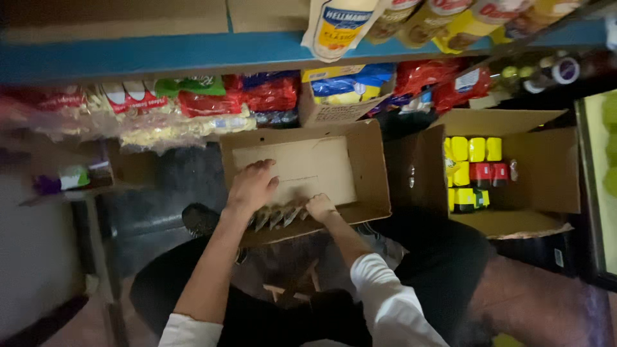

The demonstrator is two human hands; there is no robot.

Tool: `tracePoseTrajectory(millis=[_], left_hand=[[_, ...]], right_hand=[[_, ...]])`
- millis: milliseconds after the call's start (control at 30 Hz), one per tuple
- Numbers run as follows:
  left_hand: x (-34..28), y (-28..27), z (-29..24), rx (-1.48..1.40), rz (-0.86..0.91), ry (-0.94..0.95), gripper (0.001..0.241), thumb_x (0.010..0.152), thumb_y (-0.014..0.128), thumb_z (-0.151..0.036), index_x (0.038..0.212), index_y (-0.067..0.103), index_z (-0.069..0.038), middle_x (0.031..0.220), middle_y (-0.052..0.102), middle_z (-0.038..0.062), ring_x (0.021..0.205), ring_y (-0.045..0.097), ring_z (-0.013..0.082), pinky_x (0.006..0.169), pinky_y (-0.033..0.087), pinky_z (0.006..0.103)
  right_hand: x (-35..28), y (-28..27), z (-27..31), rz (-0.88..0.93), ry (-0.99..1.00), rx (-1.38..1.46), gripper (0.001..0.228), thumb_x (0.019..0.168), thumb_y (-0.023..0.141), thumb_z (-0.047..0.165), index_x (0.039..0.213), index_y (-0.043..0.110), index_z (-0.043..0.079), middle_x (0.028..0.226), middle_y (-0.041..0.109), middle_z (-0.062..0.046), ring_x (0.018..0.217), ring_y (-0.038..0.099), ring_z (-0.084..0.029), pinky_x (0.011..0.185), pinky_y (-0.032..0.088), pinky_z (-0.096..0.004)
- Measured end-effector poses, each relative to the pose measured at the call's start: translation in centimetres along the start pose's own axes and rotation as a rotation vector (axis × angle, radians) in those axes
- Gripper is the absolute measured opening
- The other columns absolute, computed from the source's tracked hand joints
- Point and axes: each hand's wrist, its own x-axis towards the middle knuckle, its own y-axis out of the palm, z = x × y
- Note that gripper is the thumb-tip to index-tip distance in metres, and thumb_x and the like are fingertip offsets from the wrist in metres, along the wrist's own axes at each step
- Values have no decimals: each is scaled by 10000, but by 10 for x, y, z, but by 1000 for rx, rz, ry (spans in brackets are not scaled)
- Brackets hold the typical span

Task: The person takes sauce pouches from a cardboard box and places them in organized rows on a store shelf.

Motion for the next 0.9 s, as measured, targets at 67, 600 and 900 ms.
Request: tracePoseTrajectory(millis=[67,600,900], left_hand=[[2,3,1,-1,7,18,577,1200,500,-414,1631,535,-31,1460,699,265,1418,675,443,1171,533,646],[37,27,26,-62,-40,-55,324,1132,632,-463,1101,809,-194,1058,774,16,1052,762,214,988,576,417],[99,79,64,-206,-55,6,387,1098,642,-325,1406,644,-91,1244,771,118,1102,769,292,920,606,449]], right_hand=[[-4,-1,-9,4,45,22,144,1025,733,102,954,850,147,857,830,-53,793,795,-199,760,611,-388],[-257,-285,-105,-680,88,-204,167,911,780,123,798,827,238,767,794,43,706,766,-186,640,601,-388],[-376,-496,-129,-1113,-187,-21,137,976,829,186,846,790,167,808,793,10,752,736,-234,687,584,-430]])
